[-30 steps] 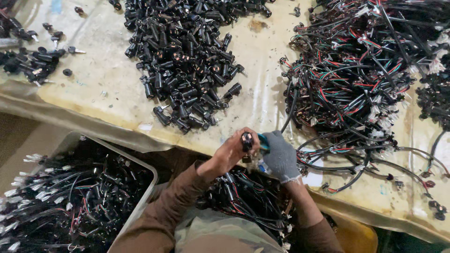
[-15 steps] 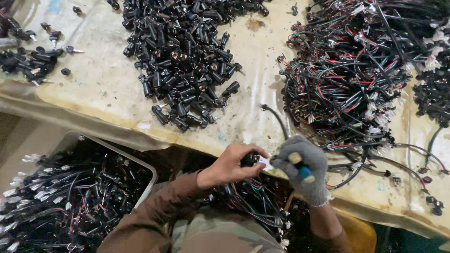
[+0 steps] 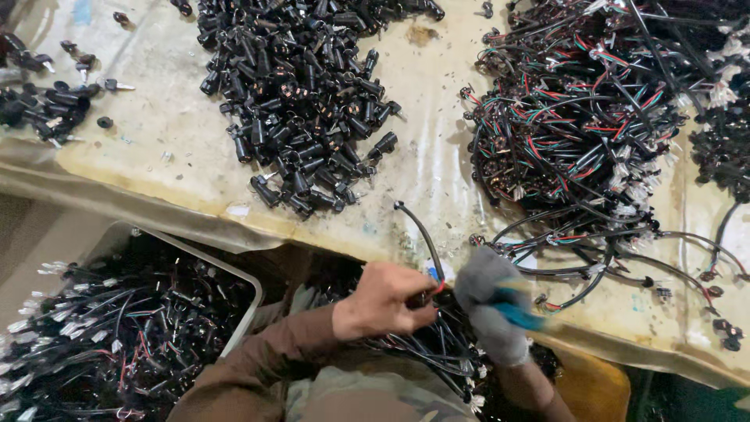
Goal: The person repeatedly picks small black cylindrical components and wires from a table, joins them by hand, and places the assembled units into a bin below. The work continues in a steady loop with no visible change in method or destination.
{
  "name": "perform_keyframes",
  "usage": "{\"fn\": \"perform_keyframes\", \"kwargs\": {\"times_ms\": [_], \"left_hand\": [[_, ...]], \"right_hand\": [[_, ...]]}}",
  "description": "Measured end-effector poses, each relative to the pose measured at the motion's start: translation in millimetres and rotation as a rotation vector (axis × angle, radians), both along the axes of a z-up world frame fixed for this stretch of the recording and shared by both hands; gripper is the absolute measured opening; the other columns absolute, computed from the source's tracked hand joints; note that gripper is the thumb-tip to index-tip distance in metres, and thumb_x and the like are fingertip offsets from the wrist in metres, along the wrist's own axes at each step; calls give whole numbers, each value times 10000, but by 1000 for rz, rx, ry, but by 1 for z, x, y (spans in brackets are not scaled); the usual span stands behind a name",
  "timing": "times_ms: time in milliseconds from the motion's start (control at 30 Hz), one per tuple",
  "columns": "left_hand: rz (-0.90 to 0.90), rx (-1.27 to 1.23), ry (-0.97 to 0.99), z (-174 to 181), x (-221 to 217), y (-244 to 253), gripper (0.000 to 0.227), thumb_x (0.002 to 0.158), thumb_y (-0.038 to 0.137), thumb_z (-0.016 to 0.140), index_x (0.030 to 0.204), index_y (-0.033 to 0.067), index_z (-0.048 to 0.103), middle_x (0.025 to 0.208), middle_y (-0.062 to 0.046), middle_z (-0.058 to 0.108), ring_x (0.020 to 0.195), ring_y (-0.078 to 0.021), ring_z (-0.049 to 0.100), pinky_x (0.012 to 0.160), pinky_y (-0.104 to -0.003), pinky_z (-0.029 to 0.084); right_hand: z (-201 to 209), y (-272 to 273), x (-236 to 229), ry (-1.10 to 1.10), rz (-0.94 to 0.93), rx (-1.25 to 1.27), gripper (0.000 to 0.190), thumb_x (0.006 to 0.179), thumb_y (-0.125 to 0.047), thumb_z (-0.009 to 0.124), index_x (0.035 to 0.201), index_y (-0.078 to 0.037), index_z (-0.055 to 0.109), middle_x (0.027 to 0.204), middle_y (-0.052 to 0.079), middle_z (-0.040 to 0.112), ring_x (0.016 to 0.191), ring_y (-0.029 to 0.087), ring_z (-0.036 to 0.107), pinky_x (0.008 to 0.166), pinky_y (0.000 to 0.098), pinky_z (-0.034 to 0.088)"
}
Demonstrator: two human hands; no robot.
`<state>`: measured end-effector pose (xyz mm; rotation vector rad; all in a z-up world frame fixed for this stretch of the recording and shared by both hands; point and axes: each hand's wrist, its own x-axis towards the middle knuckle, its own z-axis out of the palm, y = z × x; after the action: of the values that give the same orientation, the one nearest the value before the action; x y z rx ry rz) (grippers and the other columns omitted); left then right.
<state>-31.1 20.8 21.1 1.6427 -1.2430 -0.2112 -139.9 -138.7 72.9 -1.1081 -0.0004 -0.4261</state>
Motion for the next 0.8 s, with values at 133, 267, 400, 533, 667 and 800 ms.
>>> {"fn": "perform_keyframes", "kwargs": {"times_ms": [133, 267, 400, 533, 667, 800], "left_hand": [[-116, 31, -34, -4, -29, 4, 298, 773, 315, 790, 966, 101, 714, 762, -128, 665, 702, -375, 659, 603, -468, 499], [-112, 34, 165, -10, -46, 11, 304, 813, 302, 770, 1056, 125, 726, 852, -136, 691, 782, -361, 690, 671, -438, 547], [-135, 19, 165, -3, -45, 7, 276, 796, 269, 740, 1027, 122, 716, 857, -128, 694, 796, -355, 695, 677, -440, 549], [-227, 101, -67, 21, -1, 3, 264, 748, 285, 780, 961, 136, 738, 781, -86, 677, 743, -333, 661, 628, -446, 481], [-714, 81, -43, 33, 35, 43, 294, 823, 281, 726, 1102, 192, 743, 941, -13, 653, 951, -221, 614, 910, -429, 444], [-871, 508, -453, 7, 13, 41, 446, 779, 373, 756, 1157, 137, 733, 1103, -109, 615, 1102, -298, 541, 917, -471, 424]], "right_hand": [[-13, 4, -17, -191, 468, 619, 508, 937, -530, 706, 855, -120, 417, 759, 7, 409, 584, 106, 365, 532, 251, 326], [-29, 19, -27, 13, 186, 481, 491, 1010, -513, 655, 809, -99, 483, 717, 18, 438, 564, 140, 364, 498, 305, 316], [-39, 27, -36, -25, 125, 318, 479, 1018, -482, 663, 807, -83, 505, 697, 30, 444, 532, 142, 366, 470, 311, 322], [-30, 10, -32, -132, -57, 164, 383, 1016, -405, 669, 885, -105, 470, 772, 33, 430, 626, 190, 342, 565, 335, 311], [-15, -40, -29, 313, -522, -369, 285, 985, -341, 706, 919, -88, 592, 812, 78, 648, 565, 135, 516, 493, 309, 417], [-47, -57, -7, 711, -664, -1389, 332, 837, -352, 822, 1043, -120, 706, 869, 93, 730, 677, 244, 696, 619, 397, 534]]}}
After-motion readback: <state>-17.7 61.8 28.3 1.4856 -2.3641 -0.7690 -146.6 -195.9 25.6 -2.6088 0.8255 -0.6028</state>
